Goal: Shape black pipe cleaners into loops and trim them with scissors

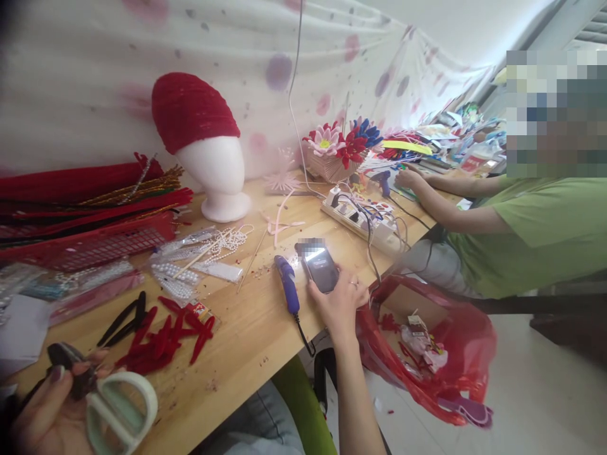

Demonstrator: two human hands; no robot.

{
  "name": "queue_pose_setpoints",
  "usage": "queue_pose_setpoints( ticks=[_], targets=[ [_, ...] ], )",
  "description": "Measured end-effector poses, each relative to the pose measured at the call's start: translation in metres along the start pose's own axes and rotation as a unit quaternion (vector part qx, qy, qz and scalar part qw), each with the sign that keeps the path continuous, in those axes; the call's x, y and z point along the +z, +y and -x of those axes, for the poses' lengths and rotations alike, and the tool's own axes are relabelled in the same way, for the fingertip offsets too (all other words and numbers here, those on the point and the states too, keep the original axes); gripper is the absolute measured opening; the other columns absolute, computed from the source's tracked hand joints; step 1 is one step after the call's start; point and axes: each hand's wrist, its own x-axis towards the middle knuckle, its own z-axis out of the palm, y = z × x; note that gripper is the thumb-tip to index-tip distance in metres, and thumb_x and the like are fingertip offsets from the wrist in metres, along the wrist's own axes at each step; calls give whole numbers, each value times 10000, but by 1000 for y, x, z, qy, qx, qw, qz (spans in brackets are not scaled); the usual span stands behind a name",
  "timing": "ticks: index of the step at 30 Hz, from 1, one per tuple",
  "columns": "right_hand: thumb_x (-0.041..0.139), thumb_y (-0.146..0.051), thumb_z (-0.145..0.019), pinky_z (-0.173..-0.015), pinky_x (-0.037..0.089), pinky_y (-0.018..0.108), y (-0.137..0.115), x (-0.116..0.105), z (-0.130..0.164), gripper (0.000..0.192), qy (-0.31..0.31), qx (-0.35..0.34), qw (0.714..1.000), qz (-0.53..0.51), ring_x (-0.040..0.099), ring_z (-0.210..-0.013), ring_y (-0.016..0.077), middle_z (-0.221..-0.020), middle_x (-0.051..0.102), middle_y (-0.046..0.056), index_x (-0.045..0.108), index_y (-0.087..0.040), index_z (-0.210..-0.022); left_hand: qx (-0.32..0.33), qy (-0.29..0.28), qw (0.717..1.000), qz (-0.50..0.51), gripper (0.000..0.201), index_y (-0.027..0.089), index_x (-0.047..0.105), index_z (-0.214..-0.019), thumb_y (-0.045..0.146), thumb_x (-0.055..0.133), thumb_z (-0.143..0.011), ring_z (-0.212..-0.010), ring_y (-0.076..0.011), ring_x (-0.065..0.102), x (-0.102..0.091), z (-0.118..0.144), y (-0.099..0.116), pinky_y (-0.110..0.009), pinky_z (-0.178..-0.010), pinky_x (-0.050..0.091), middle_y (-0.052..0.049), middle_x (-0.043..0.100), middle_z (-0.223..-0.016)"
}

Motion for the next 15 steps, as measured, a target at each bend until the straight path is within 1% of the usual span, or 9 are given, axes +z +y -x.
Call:
queue_pose_setpoints(
  ticks=[3, 6, 9, 13, 15],
  targets=[
    [637, -538, -779, -974, 295, 534, 0, 0, 1, 606, -4, -19, 1000, 11, 453, -1171, 411, -1206, 634, 175, 638, -199, -1282, -45, 18, 996, 75, 147, 284, 722, -674, 386, 827, -662, -677, -158, 642, 6, 5, 3, -242, -532, 596, 92, 769, -803],
    [645, -515, -796, -995, 281, 539, 0, 0, 2, 527, -7, -35, 999, 13, 419, -1239, 401, -1255, 619, 177, 695, -223, -1232, -39, 12, 996, 83, 129, 283, 729, -689, 364, 827, -669, -646, -166, 633, 9, 6, 3, -282, -534, 627, 80, 765, -814],
    [662, -498, -804, -1008, 273, 553, 0, 1, 2, 477, -9, -43, 999, 11, 376, -1304, 402, -1346, 580, 189, 728, -232, -1195, -38, 13, 996, 85, 162, 274, 725, -680, 355, 855, -626, -628, -174, 631, 10, 6, 3, -334, -583, 655, 74, 758, -801],
    [664, -482, -812, -1017, 271, 573, 1, 3, 2, 451, -11, -41, 999, 9, 353, -1340, 409, -1422, 542, 189, 741, -234, -1180, -42, 24, 995, 86, 212, 252, 719, -658, 359, 880, -570, -585, -157, 611, 13, 6, 7, -324, -588, 656, 70, 751, -768],
    [653, -491, -812, -1018, 273, 578, 1, 3, 3, 479, -12, -38, 999, 9, 351, -1349, 412, -1441, 533, 191, 724, -228, -1206, -49, 28, 994, 89, 230, 244, 716, -650, 354, 890, -548, -572, -148, 601, 14, 7, 9, -308, -579, 653, 67, 752, -760]
  ],
)
